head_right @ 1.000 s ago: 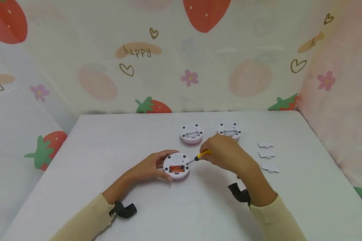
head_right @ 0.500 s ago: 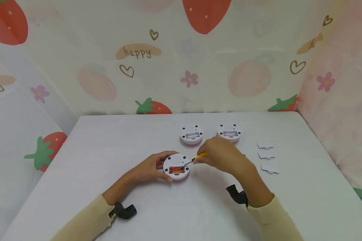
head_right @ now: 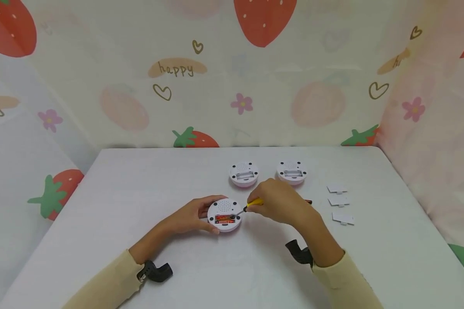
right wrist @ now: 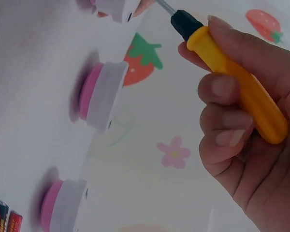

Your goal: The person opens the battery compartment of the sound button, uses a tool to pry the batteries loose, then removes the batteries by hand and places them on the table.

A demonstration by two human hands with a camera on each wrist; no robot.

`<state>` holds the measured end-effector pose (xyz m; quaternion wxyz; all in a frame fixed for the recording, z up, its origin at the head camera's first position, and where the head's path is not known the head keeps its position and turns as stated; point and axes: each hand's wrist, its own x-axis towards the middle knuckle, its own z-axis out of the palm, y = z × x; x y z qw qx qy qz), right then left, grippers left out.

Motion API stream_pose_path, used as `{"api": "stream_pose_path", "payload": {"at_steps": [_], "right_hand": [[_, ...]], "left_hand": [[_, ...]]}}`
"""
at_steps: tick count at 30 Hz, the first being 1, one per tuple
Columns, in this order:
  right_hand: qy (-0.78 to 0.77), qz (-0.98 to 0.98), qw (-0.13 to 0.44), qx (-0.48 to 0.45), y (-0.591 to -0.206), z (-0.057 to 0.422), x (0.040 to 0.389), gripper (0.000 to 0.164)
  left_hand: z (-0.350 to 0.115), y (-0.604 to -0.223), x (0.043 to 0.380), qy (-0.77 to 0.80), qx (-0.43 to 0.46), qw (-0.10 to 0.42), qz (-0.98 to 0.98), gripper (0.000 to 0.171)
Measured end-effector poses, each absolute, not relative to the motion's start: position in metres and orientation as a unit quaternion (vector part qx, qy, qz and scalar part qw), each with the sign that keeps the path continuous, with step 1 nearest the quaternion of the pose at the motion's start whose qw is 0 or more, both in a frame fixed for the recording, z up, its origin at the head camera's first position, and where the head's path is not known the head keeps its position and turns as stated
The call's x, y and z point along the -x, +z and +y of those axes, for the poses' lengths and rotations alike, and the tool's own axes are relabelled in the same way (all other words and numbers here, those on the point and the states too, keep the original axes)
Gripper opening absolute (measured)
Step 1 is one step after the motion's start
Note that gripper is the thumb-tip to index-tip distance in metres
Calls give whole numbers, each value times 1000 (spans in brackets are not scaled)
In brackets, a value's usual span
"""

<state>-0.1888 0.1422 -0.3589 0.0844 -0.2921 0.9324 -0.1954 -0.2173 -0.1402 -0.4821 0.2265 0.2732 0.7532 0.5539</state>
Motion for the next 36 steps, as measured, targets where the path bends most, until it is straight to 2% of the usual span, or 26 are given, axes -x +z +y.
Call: {"api": "stream_pose_path", "payload": {"at_steps": [6, 16, 25, 36], "right_hand": [[-209, 931, 92, 283, -364, 136, 193, 22], [-246, 931, 105, 249, -371, 140, 194, 16], [-269, 925, 85, 255, -372, 136, 198, 17], [-302, 912, 121, 249, -372, 140, 199, 12]], "left_hand": [[-142, -483, 219, 534, -280, 228, 764, 87], [-139, -485, 215, 534, -281, 231, 763, 88], [-144, -481, 218, 536, -283, 224, 763, 89], [-142, -483, 218, 534, -286, 221, 765, 89]]}}
